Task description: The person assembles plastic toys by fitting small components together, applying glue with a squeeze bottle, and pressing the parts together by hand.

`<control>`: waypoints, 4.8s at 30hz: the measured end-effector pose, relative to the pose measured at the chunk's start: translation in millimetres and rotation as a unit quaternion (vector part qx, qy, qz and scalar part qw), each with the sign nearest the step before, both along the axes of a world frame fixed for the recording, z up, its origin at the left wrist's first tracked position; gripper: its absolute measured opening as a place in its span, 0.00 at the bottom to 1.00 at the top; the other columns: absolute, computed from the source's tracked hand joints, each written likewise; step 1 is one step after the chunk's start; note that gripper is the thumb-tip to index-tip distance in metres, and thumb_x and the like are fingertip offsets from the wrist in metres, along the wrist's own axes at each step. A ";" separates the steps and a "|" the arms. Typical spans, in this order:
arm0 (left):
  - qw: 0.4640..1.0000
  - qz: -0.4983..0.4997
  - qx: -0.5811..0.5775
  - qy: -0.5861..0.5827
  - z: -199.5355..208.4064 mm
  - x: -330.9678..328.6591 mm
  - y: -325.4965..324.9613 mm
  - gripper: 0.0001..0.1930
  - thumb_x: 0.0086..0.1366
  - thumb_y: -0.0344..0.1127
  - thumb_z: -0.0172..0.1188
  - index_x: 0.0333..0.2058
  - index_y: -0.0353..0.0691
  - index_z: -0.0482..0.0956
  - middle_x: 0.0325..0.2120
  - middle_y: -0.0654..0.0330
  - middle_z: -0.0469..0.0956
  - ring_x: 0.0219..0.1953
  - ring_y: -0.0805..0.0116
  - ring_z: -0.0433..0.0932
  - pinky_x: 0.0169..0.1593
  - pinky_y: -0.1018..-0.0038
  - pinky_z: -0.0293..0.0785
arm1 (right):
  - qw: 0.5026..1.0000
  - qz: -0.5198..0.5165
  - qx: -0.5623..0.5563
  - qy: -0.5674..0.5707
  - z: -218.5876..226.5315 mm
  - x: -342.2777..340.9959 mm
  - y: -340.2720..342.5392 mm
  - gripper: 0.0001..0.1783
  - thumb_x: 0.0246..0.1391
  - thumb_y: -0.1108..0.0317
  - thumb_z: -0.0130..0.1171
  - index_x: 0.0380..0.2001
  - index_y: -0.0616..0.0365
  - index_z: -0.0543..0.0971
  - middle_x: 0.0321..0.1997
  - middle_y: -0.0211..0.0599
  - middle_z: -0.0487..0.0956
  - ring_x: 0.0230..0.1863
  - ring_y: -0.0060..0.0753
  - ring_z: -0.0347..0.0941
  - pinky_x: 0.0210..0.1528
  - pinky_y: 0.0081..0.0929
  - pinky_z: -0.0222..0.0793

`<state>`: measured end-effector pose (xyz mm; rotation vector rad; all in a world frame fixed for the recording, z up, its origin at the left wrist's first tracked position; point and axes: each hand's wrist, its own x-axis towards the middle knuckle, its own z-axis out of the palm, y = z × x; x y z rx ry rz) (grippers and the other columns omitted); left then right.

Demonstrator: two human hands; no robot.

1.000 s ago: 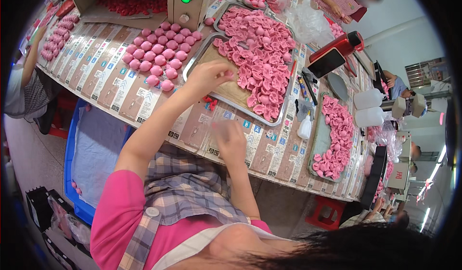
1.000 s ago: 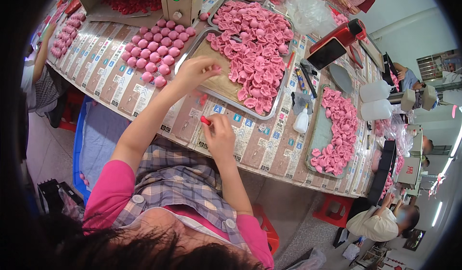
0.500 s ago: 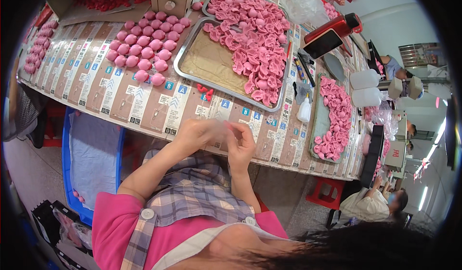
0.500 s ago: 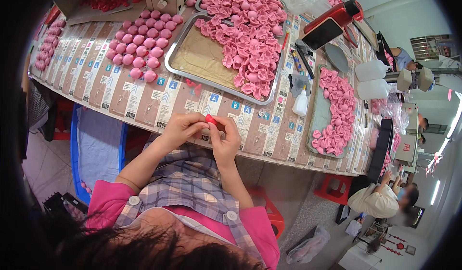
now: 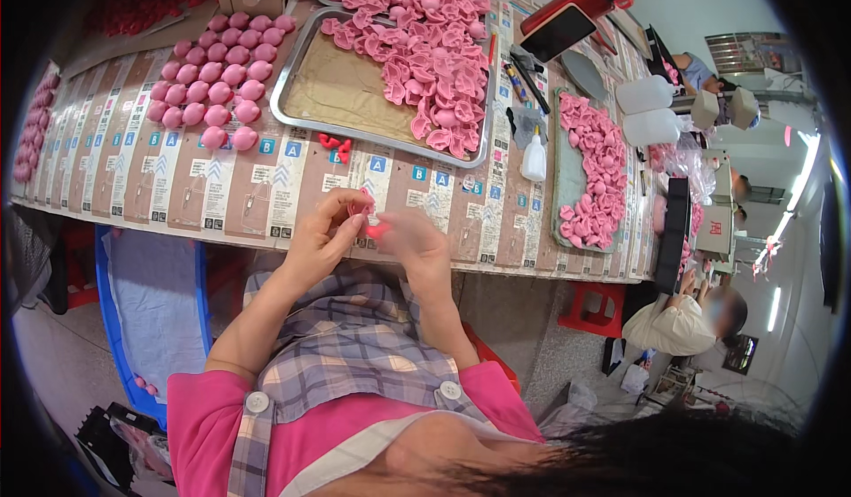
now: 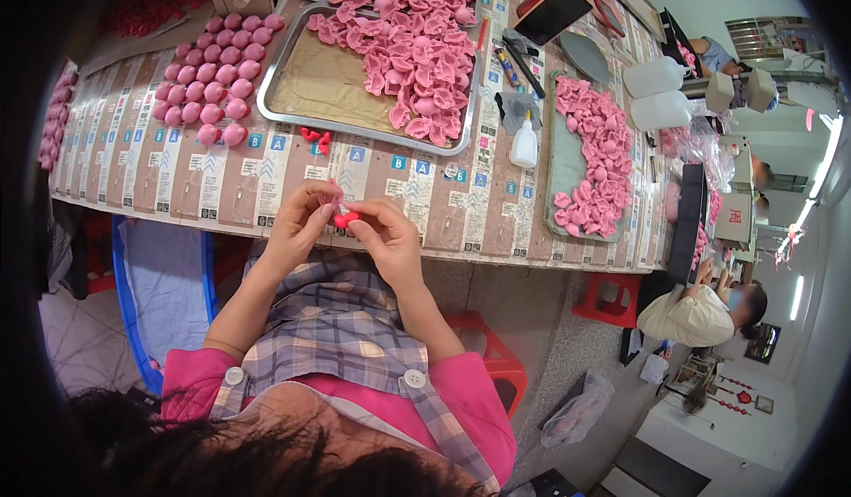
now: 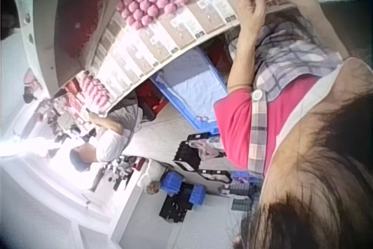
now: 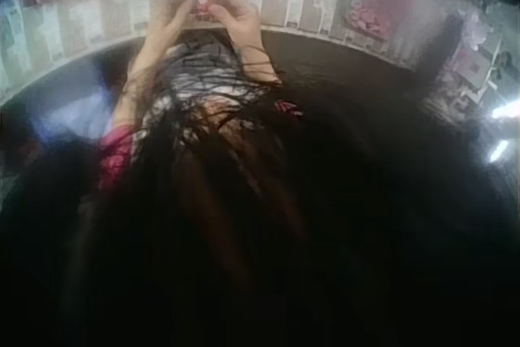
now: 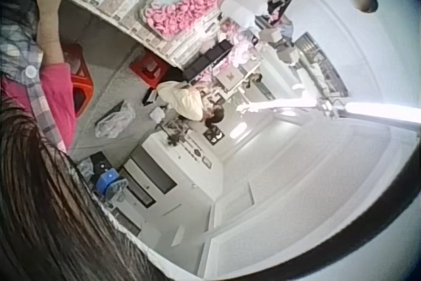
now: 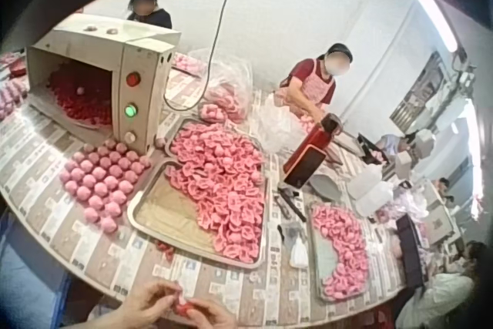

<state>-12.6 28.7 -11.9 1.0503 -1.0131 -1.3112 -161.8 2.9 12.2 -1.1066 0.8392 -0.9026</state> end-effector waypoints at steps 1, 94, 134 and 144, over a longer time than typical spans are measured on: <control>1.000 -0.004 0.000 0.001 2.2 -1.3 -0.3 0.08 0.60 0.28 0.45 0.39 0.38 0.67 0.28 0.65 0.69 0.29 0.82 0.67 0.30 0.86 0.63 | 1.000 -0.015 0.008 0.012 -1.6 0.0 1.4 0.08 0.47 0.77 0.52 0.34 0.64 0.72 0.34 0.32 0.71 0.35 0.20 0.69 0.36 0.15 0.66; 0.981 -0.015 0.069 0.179 -2.1 -1.9 -6.0 0.23 0.50 0.27 0.58 0.46 0.33 0.64 0.37 0.58 0.70 0.36 0.72 0.72 0.42 0.79 0.68 | 0.821 -0.294 -0.026 0.489 -10.8 -136.2 -131.9 0.21 0.40 0.55 0.60 0.29 0.64 0.71 0.24 0.45 0.75 0.23 0.27 0.72 0.21 0.21 0.65; 0.969 -0.146 0.085 0.181 13.2 -13.7 -4.7 0.22 0.52 0.25 0.56 0.47 0.34 0.63 0.40 0.61 0.70 0.40 0.76 0.70 0.46 0.80 0.66 | 0.835 -0.209 -0.508 0.038 18.0 -12.3 -27.0 0.19 0.35 0.59 0.63 0.27 0.60 0.69 0.20 0.35 0.72 0.16 0.29 0.64 0.19 0.24 0.57; 0.967 -0.139 0.095 0.191 16.1 -13.5 -5.3 0.21 0.51 0.24 0.56 0.46 0.34 0.64 0.39 0.60 0.70 0.40 0.76 0.70 0.44 0.80 0.67 | 0.839 -0.211 -0.498 0.057 19.5 -13.5 -24.9 0.19 0.34 0.59 0.64 0.26 0.60 0.70 0.19 0.35 0.72 0.16 0.30 0.65 0.18 0.23 0.57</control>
